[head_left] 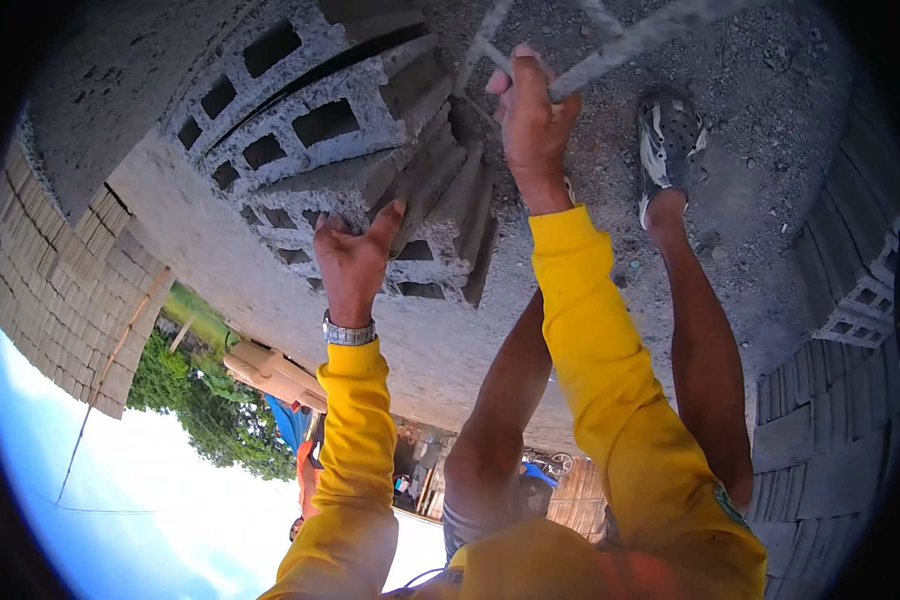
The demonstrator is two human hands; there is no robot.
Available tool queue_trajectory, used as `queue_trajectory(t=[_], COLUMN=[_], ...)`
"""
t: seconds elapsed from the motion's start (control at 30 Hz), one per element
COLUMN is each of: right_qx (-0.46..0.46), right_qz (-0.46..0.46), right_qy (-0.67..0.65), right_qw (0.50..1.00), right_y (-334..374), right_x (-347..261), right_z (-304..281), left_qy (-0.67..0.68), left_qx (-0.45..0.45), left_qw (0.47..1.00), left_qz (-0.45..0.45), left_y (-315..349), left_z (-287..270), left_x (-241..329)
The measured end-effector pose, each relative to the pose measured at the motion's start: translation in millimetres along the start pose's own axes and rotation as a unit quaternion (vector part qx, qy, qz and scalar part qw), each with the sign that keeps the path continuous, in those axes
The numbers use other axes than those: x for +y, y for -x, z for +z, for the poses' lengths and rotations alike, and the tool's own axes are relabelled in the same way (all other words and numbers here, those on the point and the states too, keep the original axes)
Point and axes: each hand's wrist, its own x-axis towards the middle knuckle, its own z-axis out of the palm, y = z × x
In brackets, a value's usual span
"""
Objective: The person carries a concrete block and places it onto a stack by hand. Then, the person walks to another pile and organizes and stacks concrete blocks using a metal tool and their hands.
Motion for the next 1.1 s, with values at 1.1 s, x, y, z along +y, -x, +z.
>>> queue_trajectory(t=[1.1], right_qx=[0.102], right_qz=[0.102], right_qy=[-0.026], right_qw=[0.989], right_y=[-44], right_x=[-136], right_z=[1], left_qy=[-0.185], left_qx=[0.085], left_qw=[0.979], left_qz=[0.008], left_y=[-84], left_z=[41], left_x=[63])
